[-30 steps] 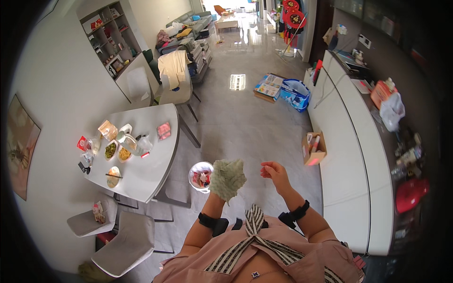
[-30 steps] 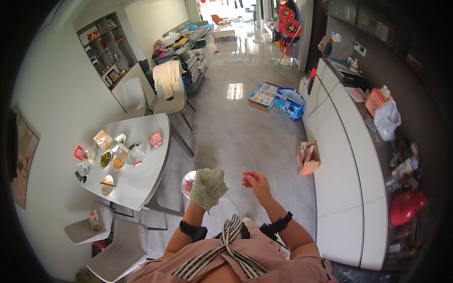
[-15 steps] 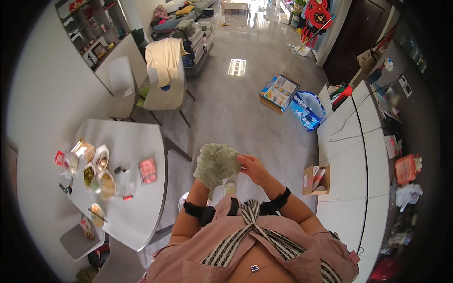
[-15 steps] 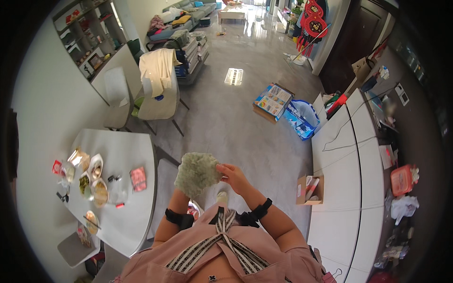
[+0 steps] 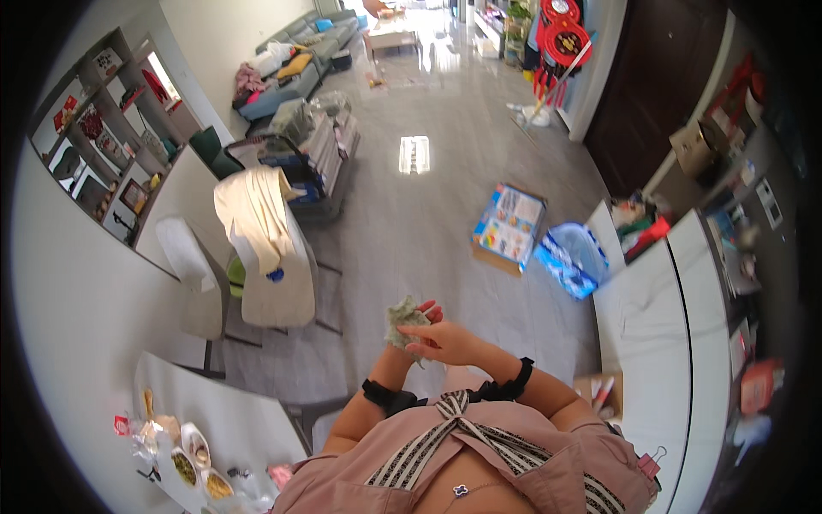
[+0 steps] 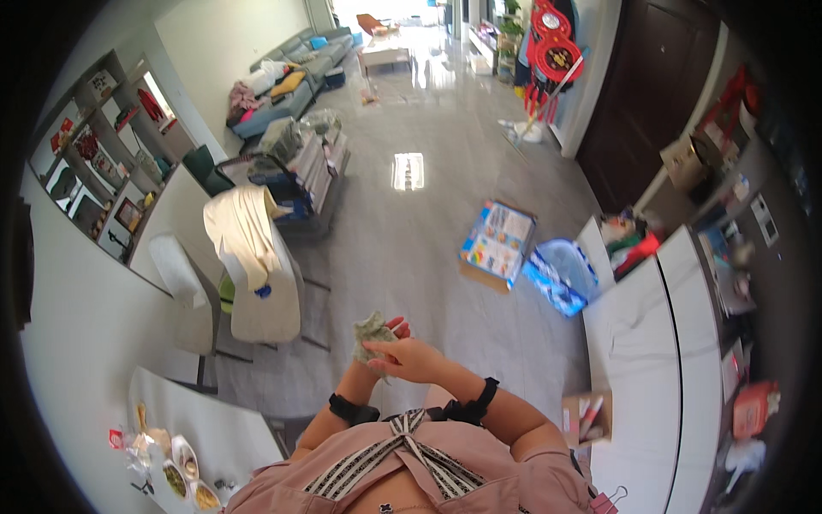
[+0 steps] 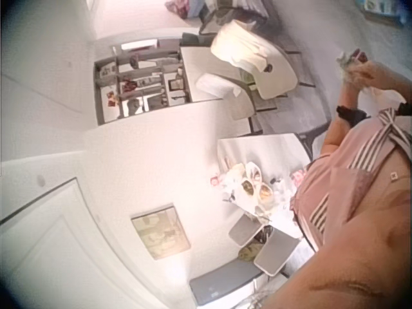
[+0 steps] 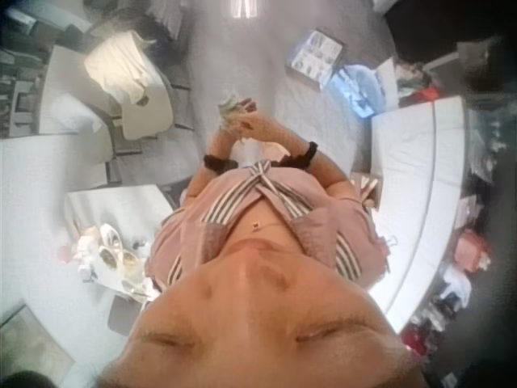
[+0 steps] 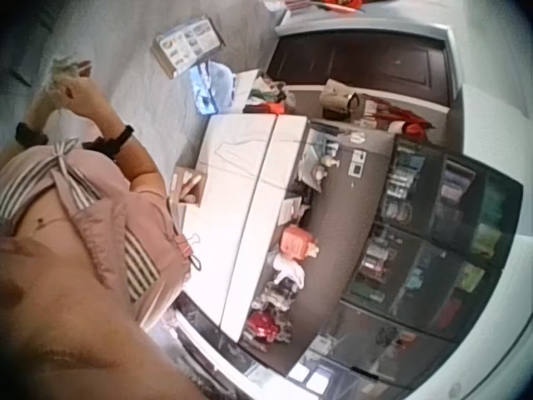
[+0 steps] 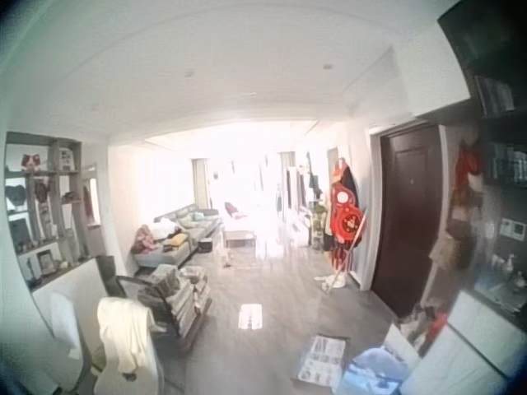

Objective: The person wipes a white coffee table with a cloth, moving a plastic container and a small black object aside to clean underneath. They then wipe the table's top surface and the side edges of the table.

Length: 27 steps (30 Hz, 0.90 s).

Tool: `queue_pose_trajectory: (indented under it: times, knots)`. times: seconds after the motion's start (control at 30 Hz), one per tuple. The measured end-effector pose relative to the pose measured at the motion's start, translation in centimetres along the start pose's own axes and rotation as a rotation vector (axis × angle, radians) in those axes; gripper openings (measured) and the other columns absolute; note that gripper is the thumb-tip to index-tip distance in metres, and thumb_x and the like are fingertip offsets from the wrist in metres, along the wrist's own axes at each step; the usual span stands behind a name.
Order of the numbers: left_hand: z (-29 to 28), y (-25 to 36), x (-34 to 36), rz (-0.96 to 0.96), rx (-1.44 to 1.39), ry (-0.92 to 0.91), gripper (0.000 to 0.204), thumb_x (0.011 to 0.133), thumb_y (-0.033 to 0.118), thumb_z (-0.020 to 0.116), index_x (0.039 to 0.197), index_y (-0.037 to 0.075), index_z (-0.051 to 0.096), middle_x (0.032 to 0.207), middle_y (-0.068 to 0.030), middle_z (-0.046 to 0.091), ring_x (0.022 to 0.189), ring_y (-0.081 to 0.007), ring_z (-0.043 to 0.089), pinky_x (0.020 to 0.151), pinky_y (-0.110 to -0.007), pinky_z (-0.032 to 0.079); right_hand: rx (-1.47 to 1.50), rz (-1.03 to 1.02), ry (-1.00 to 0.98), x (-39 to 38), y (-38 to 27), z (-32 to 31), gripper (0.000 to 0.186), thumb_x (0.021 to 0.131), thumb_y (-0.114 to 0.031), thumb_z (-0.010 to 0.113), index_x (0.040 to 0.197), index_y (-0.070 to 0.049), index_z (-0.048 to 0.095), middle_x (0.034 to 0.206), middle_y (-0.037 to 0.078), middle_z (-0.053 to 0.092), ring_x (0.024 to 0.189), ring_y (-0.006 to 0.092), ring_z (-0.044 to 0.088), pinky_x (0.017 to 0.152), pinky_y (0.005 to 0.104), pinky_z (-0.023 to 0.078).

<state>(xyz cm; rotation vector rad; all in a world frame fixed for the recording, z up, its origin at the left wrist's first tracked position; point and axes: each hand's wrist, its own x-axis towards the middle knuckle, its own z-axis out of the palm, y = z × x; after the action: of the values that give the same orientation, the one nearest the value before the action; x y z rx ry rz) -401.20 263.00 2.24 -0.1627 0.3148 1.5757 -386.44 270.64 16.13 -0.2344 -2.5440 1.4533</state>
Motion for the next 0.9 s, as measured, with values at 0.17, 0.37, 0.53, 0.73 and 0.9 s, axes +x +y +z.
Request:
queue_pose_trajectory:
  times: [0.17, 0.37, 0.53, 0.73, 0.9]
  knots:
    - [4.3, 10.0, 13.1, 0.423, 1.217, -0.144, 0.051, 0.100, 0.036, 0.048, 0.140, 0.006, 0.044, 0.128, -0.0118, 0.058, 0.116, -0.0254, 0.058, 0.100, -0.039, 0.048, 0.476, 0.031, 0.182, 13.6, 7.3, -10.5, 0.029, 0.099, -0.015, 0.058, 0.125, -0.004, 0.063, 0.087, 0.004, 0.063, 0.075, 0.0064, 0.057, 0.065, 0.0228, 0.047]
    - [9.1, 21.7, 26.7, 0.541, 1.047, -0.027, 0.039, 0.098, 0.030, 0.050, 0.129, 0.006, 0.049, 0.118, -0.0113, 0.061, 0.109, -0.0249, 0.060, 0.094, -0.037, 0.049, 0.240, -0.080, 0.206, 30.3, 13.0, -16.9, 0.046, 0.092, -0.026, 0.068, 0.128, 0.000, 0.055, 0.114, 0.011, 0.057, 0.095, 0.0162, 0.059, 0.082, 0.0287, 0.049]
    - [6.5, 31.5, 39.7, 0.508, 1.009, 0.527, 0.032, 0.095, 0.028, 0.051, 0.117, 0.006, 0.056, 0.107, -0.0120, 0.065, 0.101, -0.0280, 0.063, 0.085, -0.039, 0.050, 0.417, -0.063, 0.281, 43.1, 24.1, -18.0, 0.065, 0.091, -0.026, 0.071, 0.144, -0.005, 0.039, 0.114, 0.009, 0.059, 0.110, 0.0190, 0.054, 0.096, 0.0342, 0.046]
    - [11.6, 41.1, 56.8, 0.573, 1.544, 0.715, 0.029, 0.094, 0.028, 0.050, 0.103, 0.003, 0.062, 0.096, -0.0178, 0.068, 0.092, -0.0360, 0.066, 0.078, -0.043, 0.050, 0.659, 0.492, 0.216, 55.4, 38.2, -30.8, 0.044, 0.098, -0.029, 0.059, 0.135, -0.004, 0.052, 0.113, 0.006, 0.065, 0.103, 0.0141, 0.061, 0.087, 0.0313, 0.050]
    - [18.7, 51.6, 69.9, 0.549, 1.782, 0.626, 0.052, 0.099, 0.042, 0.041, 0.094, -0.004, 0.066, 0.097, -0.0287, 0.066, 0.097, -0.0452, 0.063, 0.080, -0.051, 0.047, 0.970, 0.525, 0.394, 66.2, 38.7, -44.6, 0.038, 0.101, -0.033, 0.052, 0.127, -0.006, 0.057, 0.112, 0.004, 0.066, 0.098, 0.0141, 0.063, 0.079, 0.0319, 0.053]
